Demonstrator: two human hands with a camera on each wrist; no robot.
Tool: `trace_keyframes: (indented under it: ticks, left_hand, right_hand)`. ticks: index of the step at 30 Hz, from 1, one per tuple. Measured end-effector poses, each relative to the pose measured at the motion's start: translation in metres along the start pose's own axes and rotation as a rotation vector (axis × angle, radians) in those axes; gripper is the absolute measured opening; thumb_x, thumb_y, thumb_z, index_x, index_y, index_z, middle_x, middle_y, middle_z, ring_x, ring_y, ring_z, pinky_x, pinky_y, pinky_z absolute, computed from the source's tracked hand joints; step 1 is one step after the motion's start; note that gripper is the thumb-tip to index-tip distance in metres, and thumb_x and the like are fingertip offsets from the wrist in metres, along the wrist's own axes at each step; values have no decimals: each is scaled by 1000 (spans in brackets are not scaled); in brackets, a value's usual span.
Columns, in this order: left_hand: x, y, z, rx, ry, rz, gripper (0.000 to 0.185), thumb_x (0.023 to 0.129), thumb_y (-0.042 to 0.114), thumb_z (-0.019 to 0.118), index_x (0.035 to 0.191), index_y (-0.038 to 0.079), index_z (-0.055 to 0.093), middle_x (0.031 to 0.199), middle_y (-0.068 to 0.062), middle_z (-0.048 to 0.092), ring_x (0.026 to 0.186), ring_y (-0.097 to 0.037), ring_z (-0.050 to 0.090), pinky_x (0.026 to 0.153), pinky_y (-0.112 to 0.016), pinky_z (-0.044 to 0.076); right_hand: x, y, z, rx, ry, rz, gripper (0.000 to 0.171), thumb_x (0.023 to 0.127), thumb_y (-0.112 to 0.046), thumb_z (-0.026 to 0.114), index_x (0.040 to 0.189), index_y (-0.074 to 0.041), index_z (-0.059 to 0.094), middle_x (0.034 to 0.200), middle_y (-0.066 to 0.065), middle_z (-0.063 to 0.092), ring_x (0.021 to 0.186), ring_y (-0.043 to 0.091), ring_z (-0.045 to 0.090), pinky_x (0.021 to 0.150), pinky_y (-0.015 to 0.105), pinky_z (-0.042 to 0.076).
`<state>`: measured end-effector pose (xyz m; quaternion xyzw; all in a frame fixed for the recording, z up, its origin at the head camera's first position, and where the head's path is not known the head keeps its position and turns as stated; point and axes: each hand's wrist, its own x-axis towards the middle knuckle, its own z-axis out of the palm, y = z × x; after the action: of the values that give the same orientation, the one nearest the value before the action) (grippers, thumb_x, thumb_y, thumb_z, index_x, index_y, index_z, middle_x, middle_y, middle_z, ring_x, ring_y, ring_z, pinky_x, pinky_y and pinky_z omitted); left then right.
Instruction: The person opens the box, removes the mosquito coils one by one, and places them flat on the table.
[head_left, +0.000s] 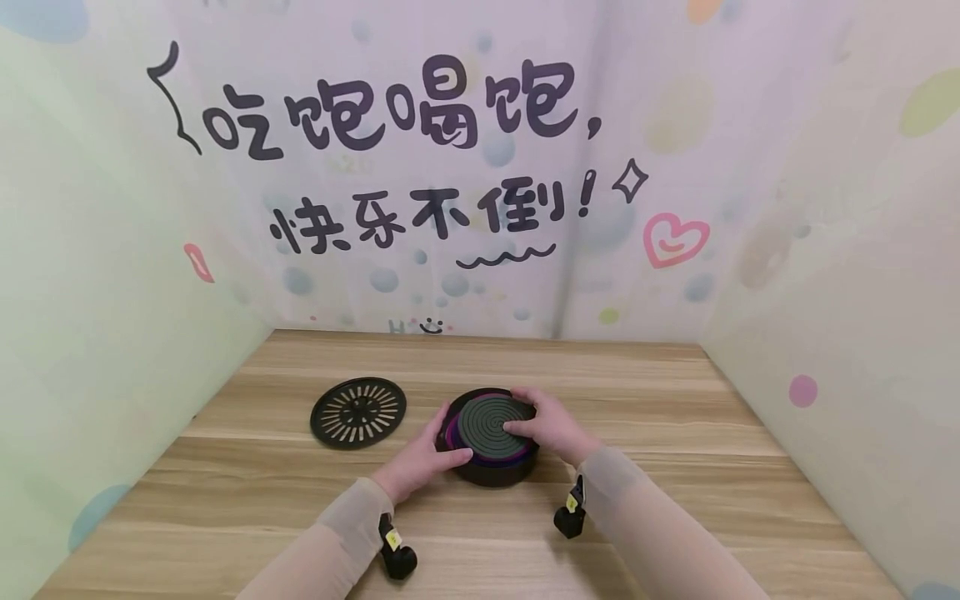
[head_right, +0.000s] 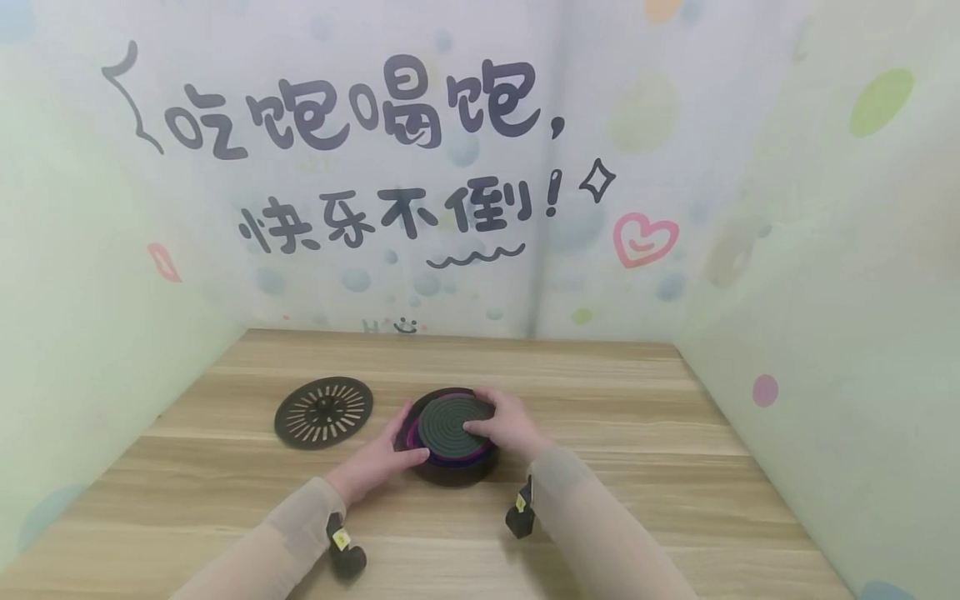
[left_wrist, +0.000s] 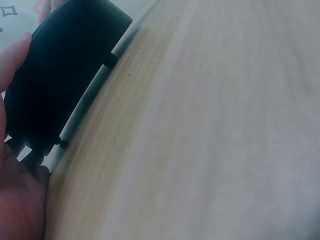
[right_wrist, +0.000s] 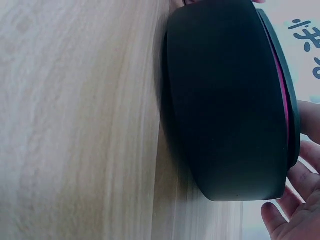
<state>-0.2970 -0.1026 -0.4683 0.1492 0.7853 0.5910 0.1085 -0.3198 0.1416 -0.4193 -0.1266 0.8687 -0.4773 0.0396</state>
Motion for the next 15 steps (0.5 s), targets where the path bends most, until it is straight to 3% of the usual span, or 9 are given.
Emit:
trace_keyframes:
  ticks: [15]
  left_hand:
    - [0,-2,0,7,15,-7,101,82,37,76,156,14,10,158,-19,15,144,-35,12,114,-54,11]
  right_hand:
    - [1,-1,1,-38,0,-11,61,84,-19,75,138,-5,50,140,12,50,131,29,42,110,47,30]
